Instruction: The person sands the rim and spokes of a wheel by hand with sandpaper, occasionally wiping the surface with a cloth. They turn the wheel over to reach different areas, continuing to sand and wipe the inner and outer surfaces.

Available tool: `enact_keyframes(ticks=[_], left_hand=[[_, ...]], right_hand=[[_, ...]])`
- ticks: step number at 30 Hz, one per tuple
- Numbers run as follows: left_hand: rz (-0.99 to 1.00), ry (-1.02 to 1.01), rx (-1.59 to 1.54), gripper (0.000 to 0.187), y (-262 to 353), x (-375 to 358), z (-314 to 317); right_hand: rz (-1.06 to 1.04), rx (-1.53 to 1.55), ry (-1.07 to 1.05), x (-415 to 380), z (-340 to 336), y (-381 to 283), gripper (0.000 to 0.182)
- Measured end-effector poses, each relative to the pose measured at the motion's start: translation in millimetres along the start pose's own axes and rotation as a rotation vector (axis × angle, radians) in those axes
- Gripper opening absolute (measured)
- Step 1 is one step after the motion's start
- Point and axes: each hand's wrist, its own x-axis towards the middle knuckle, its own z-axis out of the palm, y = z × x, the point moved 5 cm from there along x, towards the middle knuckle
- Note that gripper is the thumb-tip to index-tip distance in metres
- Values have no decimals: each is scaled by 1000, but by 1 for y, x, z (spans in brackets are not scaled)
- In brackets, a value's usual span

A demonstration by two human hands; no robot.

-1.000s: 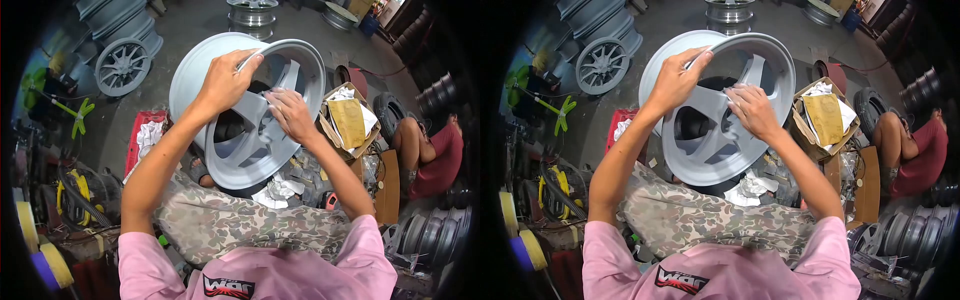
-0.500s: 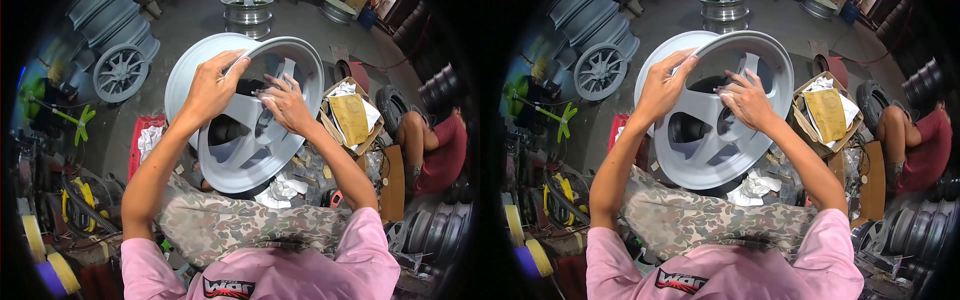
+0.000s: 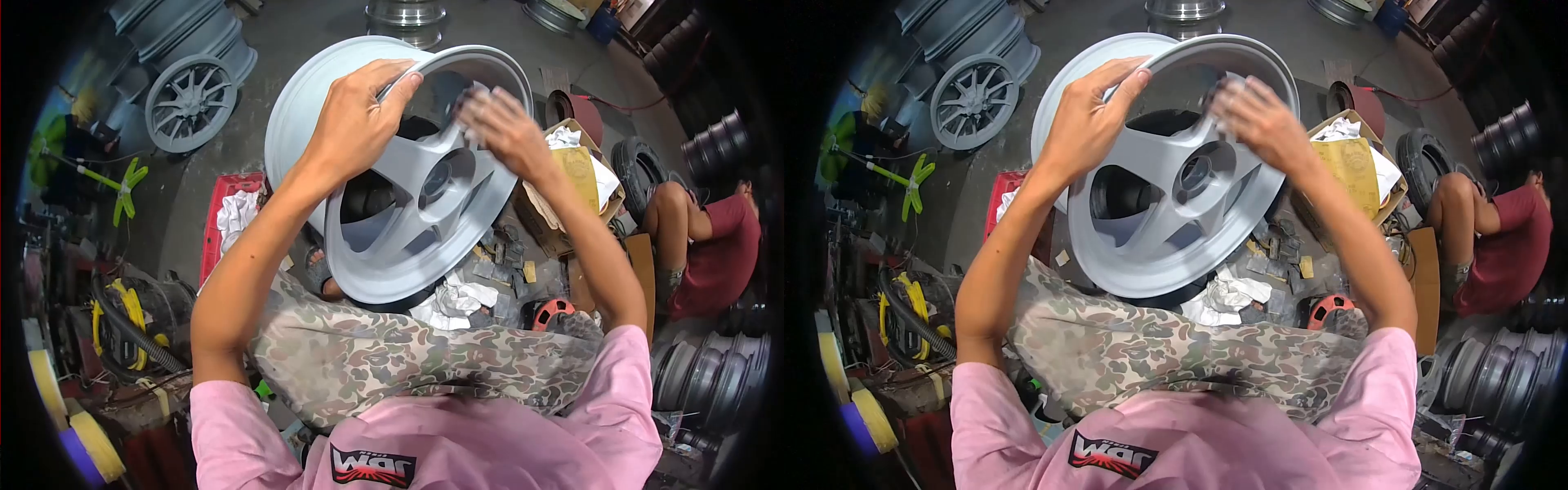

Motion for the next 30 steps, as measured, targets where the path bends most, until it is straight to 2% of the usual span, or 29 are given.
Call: enact_keyframes(ticks=[3, 5, 6, 7, 9, 10, 12, 13, 14, 16, 17, 18, 20, 21, 22, 24, 25, 26, 29, 30], left_hand=[[47, 69, -7, 31, -1, 0, -3], [24, 34, -39, 33, -4, -2, -2], [24, 44, -38, 33, -4, -3, -3], [33, 56, -33, 33, -4, -4, -2], [35, 67, -27, 34, -5, -4, -1], [37, 67, -8, 34, -7, -1, -2], [22, 48, 35, 36, -6, 0, -1], [11, 46, 41, 36, -6, -1, -2], [-4, 48, 46, 36, -7, -3, -3], [56, 77, 25, 34, -4, -4, -3], [114, 114, 6, 31, -1, -3, -4], [112, 119, 3, 31, -1, -3, -5], [35, 45, 27, 35, -2, -1, -2], [31, 46, 25, 34, -1, -1, -1], [37, 34, 26, 34, -3, 0, 0], [31, 45, 38, 34, -9, 0, -3], [36, 47, 39, 34, -11, 0, -3], [50, 53, 43, 34, -11, 0, -3], [82, 66, 47, 33, -3, 0, -2], [95, 59, 49, 33, 0, -2, -2]], right_hand=[[64, -41, -58, 14, 2, 9, 24], [192, 121, 3, 17, 1, -29, 20], [231, 253, 17, 14, 2, -50, 20], [223, 256, 18, 19, -3, -70, 20], [662, 557, 168, 21, -7, -85, 25], [667, 560, 168, 36, -14, -93, 25], [936, 982, 204, 57, -32, -96, 33], [915, 1012, 165, 65, -30, -93, 41], [916, 1010, 173, 66, -28, -87, 41], [1104, 1480, 456, 51, -20, -73, 47], [1225, 1491, 565, 42, -16, -66, 52], [1224, 1490, 559, 40, -8, -64, 52], [1506, 1545, 644, 27, 12, -64, 53], [1515, 1495, 542, 34, 20, -72, 56], [1508, 1465, 466, 48, 11, -83, 49], [1373, 1480, 474, 79, -6, -92, 38], [1391, 1500, 393, 82, -10, -87, 25], [1389, 1497, 393, 80, -7, -80, 25], [1581, 1823, 801, 63, 31, -26, 22], [1747, 1828, 883, 56, 38, -10, 19]])
